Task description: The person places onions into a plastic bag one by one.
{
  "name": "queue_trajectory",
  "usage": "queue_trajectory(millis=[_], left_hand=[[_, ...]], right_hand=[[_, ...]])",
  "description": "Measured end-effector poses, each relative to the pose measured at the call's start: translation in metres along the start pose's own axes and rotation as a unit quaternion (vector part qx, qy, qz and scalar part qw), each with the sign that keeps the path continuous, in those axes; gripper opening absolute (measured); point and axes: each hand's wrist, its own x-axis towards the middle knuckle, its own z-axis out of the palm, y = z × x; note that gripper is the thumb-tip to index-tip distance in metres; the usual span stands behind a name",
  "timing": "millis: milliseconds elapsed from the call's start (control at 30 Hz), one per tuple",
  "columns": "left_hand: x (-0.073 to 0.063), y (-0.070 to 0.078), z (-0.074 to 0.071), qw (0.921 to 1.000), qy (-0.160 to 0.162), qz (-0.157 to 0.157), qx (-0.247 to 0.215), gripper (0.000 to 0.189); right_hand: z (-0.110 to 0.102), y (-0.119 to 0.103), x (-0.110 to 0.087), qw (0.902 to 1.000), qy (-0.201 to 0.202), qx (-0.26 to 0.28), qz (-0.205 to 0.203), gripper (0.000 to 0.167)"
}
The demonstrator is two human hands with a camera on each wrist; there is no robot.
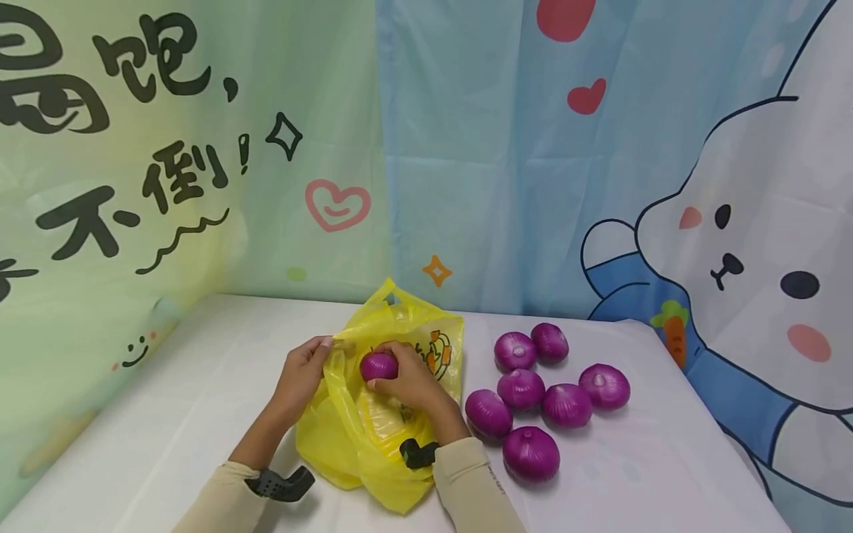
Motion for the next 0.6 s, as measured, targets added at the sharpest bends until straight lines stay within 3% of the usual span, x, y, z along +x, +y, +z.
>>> queue_trajectory(millis=[367,600], left_hand=[[0.000,0.001,0.000,1.0000,-0.002,0.002,0.000,0.037],[0.000,-0.002,-0.001,1.0000,0.001,0.006,-0.002,0.038]], right_hand=[[-0.009,-0.006,-0.005,0.9976,-0.006,-0.066,-0.018,0.050],[-0.017,-0.016,-0.010,0.9968,-0.001,-0.065,-0.046,0.037]])
